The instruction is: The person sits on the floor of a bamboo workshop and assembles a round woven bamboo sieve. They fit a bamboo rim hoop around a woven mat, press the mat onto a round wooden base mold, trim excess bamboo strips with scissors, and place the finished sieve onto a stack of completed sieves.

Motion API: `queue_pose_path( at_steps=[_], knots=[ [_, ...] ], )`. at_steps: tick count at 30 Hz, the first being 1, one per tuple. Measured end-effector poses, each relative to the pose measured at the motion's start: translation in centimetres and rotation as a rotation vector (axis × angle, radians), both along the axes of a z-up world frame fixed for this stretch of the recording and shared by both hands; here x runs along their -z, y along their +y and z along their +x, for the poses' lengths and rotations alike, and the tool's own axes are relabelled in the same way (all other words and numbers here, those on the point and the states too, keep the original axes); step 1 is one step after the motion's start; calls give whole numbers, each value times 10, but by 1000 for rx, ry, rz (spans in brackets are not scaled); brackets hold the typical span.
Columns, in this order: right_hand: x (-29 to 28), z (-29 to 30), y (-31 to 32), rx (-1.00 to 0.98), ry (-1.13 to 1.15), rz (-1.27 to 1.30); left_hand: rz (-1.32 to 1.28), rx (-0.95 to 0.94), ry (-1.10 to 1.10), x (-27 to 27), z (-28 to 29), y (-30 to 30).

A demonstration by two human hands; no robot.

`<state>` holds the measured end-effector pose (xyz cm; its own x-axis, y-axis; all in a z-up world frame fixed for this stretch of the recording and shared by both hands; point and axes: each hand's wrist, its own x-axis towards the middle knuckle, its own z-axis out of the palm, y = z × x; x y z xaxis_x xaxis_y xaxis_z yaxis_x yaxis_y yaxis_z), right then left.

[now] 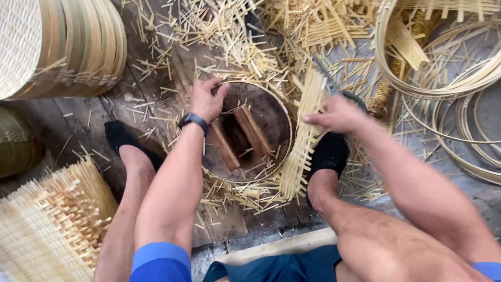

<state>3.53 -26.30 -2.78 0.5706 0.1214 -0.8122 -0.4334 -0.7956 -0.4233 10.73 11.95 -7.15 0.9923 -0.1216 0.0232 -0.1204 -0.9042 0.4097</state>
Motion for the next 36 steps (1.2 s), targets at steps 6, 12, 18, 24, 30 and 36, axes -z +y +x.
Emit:
queue_pose_path(
  at_steps=[6,12,18,24,30,36],
  knots=[
    [-125,73,-16,478,-250,308,-386,-239,623,-14,29,5],
    [-48,82,-114,918,-646,1016,-347,-212,505,-8,26,-10],
    [-25,15,58,435,-77,192,-426,-40,258,36,21,-26],
    [60,-10,55,365,-410,285,-205,-202,282,21,16,-54],
    [58,-19,64,576,-104,256,-203,-161,279,5,7,-61],
    [37,-36,68,329,-477,215,-96,-190,185,1,-14,27]
  ],
)
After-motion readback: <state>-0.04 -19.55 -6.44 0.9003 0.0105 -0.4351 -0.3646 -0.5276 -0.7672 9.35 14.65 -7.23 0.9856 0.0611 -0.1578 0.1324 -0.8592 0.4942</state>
